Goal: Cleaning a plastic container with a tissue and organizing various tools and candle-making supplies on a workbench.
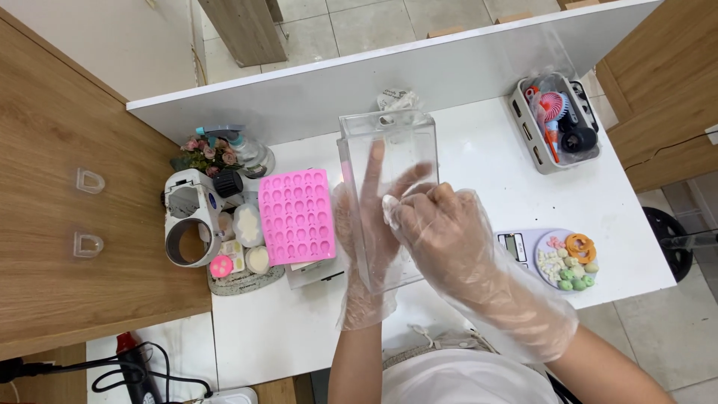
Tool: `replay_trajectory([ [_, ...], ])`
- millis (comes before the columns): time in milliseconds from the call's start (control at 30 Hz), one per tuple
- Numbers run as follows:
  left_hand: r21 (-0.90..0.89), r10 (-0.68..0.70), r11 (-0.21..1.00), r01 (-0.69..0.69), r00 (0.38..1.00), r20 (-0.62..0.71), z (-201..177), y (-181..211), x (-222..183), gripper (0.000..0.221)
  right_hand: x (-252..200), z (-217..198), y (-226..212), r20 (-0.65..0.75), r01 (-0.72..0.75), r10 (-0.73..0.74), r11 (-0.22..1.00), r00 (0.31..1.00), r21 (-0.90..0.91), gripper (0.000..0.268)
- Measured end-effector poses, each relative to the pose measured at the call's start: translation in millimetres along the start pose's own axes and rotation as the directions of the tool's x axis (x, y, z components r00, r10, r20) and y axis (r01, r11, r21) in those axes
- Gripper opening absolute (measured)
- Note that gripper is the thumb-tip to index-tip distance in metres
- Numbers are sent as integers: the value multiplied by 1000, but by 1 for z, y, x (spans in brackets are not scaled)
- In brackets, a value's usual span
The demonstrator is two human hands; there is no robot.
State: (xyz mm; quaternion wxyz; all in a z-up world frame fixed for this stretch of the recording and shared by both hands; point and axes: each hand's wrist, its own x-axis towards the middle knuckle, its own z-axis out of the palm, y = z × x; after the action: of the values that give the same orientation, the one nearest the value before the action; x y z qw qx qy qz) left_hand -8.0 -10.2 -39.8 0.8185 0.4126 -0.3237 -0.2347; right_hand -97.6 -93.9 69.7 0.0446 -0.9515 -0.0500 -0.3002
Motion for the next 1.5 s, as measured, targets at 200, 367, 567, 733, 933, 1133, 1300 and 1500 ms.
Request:
replay_trajectory([
  [200, -695, -14, 714, 85, 994, 107, -1, 4, 9, 89, -11, 20, 18, 11, -23, 21, 988, 1000, 155, 19],
  [367, -950, -275, 296, 96, 961, 11, 17, 20, 14, 99, 34, -12, 20, -90, -32, 34, 999, 995, 17, 20],
  [567, -786, 67, 604, 132, 974, 215, 7, 21, 14, 83, -2, 7, 6, -22, -7, 8, 998, 1000, 55, 22],
  [733, -839, -153, 542, 54, 988, -35, 12, 12, 2, 98, 43, -7, 9, -126, -29, 16, 994, 992, -104, 24],
  [933, -628, -292, 766, 133, 944, -156, 17, 28, 1, 93, 33, 11, -3, -142, -70, 31, 960, 989, -272, 35],
  [1133, -879, 102, 469, 93, 982, 158, 10, 15, 11, 75, 3, 22, -11, -24, 1, -2, 1000, 1000, -24, 24],
  [1300, -661, -136, 751, 16, 982, -131, -28, -5, -20, 49, 37, -13, 4, 31, 105, -110, 984, 993, 142, 24],
  [1500, -478, -265, 861, 173, 955, -132, 5, 67, 2, 57, 31, 0, 0, 11, 70, -77, 954, 997, 293, 25],
])
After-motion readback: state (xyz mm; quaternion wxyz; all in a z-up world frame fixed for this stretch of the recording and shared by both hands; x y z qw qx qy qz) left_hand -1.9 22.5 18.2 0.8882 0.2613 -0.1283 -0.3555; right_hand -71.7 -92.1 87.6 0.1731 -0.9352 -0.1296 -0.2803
